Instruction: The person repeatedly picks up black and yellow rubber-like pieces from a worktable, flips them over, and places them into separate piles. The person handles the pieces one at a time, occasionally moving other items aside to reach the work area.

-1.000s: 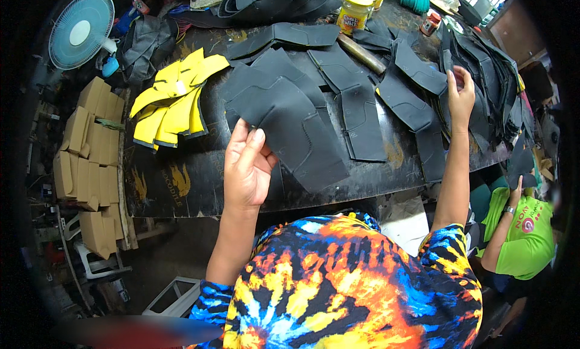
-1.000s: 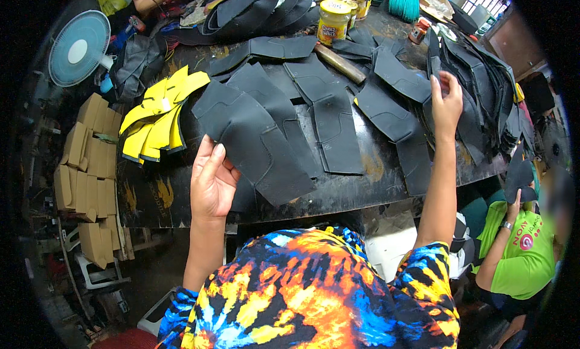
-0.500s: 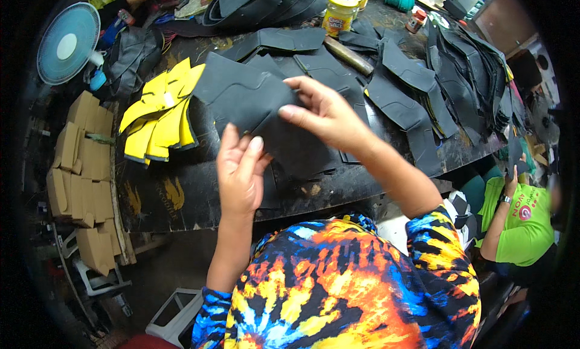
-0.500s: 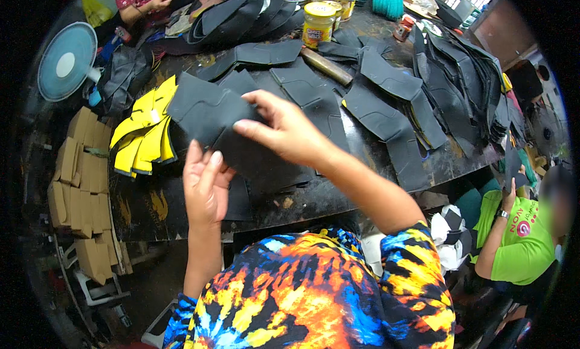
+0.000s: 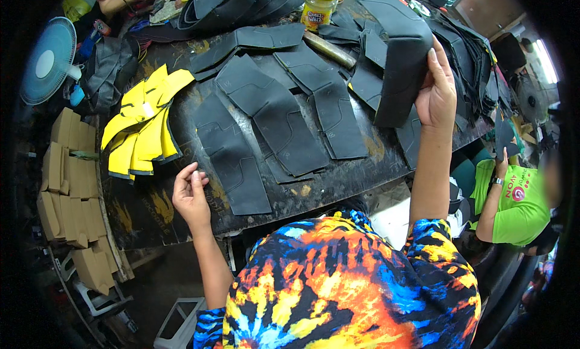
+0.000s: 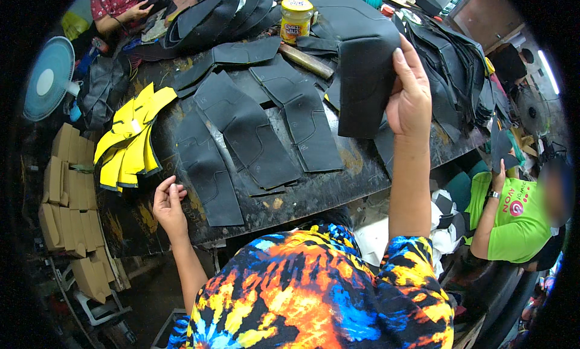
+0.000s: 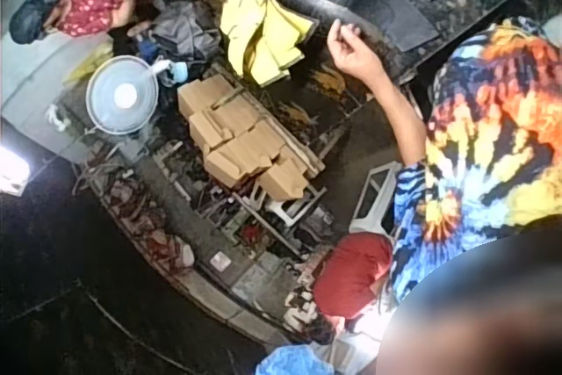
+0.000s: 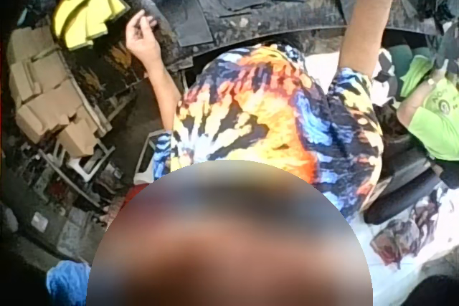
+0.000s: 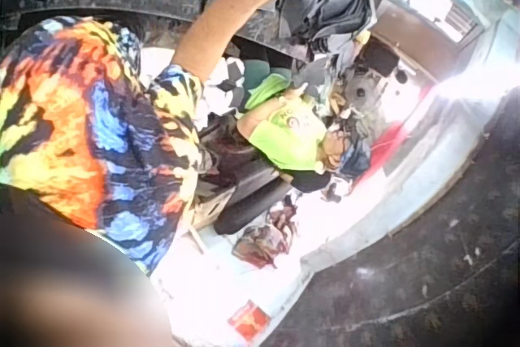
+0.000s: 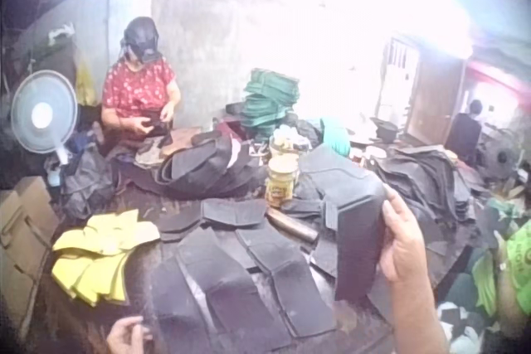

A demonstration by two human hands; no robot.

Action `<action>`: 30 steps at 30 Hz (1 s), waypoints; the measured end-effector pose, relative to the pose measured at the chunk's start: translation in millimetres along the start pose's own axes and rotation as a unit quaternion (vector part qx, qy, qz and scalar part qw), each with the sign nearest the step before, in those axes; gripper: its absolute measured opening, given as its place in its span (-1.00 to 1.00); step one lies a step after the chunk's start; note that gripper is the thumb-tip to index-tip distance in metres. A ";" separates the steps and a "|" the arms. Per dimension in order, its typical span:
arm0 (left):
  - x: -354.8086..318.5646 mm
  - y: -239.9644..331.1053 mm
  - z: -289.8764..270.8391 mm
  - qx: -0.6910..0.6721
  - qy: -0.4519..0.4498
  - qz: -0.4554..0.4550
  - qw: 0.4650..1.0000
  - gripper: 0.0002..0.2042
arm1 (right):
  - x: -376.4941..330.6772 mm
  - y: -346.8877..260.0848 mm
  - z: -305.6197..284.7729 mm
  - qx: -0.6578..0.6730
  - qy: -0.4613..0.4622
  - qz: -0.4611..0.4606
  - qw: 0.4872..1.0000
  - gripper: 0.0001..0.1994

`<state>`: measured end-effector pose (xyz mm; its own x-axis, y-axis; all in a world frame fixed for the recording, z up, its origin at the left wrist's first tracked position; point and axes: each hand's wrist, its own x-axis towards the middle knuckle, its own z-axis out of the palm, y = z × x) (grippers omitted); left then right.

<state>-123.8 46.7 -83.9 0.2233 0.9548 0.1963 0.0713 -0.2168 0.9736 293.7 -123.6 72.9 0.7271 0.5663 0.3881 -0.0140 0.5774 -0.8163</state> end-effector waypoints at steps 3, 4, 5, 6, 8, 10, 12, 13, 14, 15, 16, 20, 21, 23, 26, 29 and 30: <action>2.1 -3.1 0.9 0.016 -0.012 0.002 1.000 -0.80 | -2.0 0.3 -11.4 -0.001 0.041 -0.016 0.999 -0.63; 2.3 -3.0 0.4 0.013 -0.013 0.003 1.000 -0.80 | -1.8 -1.1 -14.5 -0.005 0.054 -0.021 0.998 -0.63; 2.4 -2.5 -0.7 0.011 -0.012 0.003 1.000 -0.80 | -0.9 -3.9 -17.3 -0.012 0.071 -0.039 0.997 -0.63; 2.3 -2.2 -1.8 0.010 -0.009 0.003 1.000 -0.79 | 0.8 -9.2 -20.3 -0.019 0.088 -0.056 0.994 -0.63; 2.1 -2.4 -3.4 0.006 -0.003 0.002 1.000 -0.79 | 4.9 -24.2 -27.0 -0.014 0.098 -0.097 0.990 -0.63; 2.0 -3.6 -3.7 0.007 0.004 0.003 1.000 -0.80 | 7.2 -43.4 -36.3 0.000 0.115 -0.130 0.985 -0.64; 2.1 -5.0 -3.9 0.007 0.005 -0.008 1.000 -0.81 | 6.1 -60.8 -47.1 -0.020 0.178 -0.161 0.971 -0.63; 3.0 -5.7 -4.3 0.019 0.007 -0.011 1.000 -0.80 | 3.9 -67.4 -53.1 -0.032 0.174 -0.169 0.970 -0.62; 3.2 -6.2 -4.6 0.024 0.002 0.002 1.000 -0.80 | 1.4 -73.5 -59.7 -0.047 0.181 -0.175 0.967 -0.61; 3.7 -6.7 -5.2 0.036 0.004 0.004 0.999 -0.79 | -1.7 -78.4 -66.9 -0.062 0.188 -0.181 0.963 -0.60; 4.1 -6.9 -5.7 0.034 -0.001 0.006 0.999 -0.79 | -7.1 -82.8 -75.0 -0.060 0.163 -0.172 0.970 -0.59; 4.5 -7.6 -6.6 0.053 0.000 0.002 0.999 -0.78 | -28.6 -77.2 -110.6 -0.162 0.111 -0.059 0.979 -0.57; 4.6 -7.7 -6.2 0.047 -0.002 0.002 0.999 -0.78 | -36.6 -67.3 -118.4 -0.199 0.067 -0.029 0.977 -0.56; 4.2 -8.0 -5.8 0.039 0.001 0.001 0.999 -0.78 | -49.4 -39.6 -131.3 -0.333 -0.007 0.073 0.940 -0.61; 4.1 -9.0 -5.3 0.046 0.006 0.000 0.999 -0.79 | -65.3 4.9 -138.6 -0.463 -0.075 0.138 0.872 -0.66; 1.7 -8.3 -7.6 0.033 0.011 0.021 0.999 -0.80 | -74.7 21.0 -138.5 -0.479 -0.018 0.084 0.874 -0.72; 1.0 -6.4 -9.8 0.015 0.024 0.009 1.000 -0.80 | -75.5 19.6 -137.8 -0.538 -0.006 0.094 0.838 -0.73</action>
<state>-133.6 51.1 -88.7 0.1787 0.9590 0.2199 0.0965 -0.2395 0.9661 333.2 -236.1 -31.4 0.7747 0.5969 0.2087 0.5041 -0.3836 -0.7738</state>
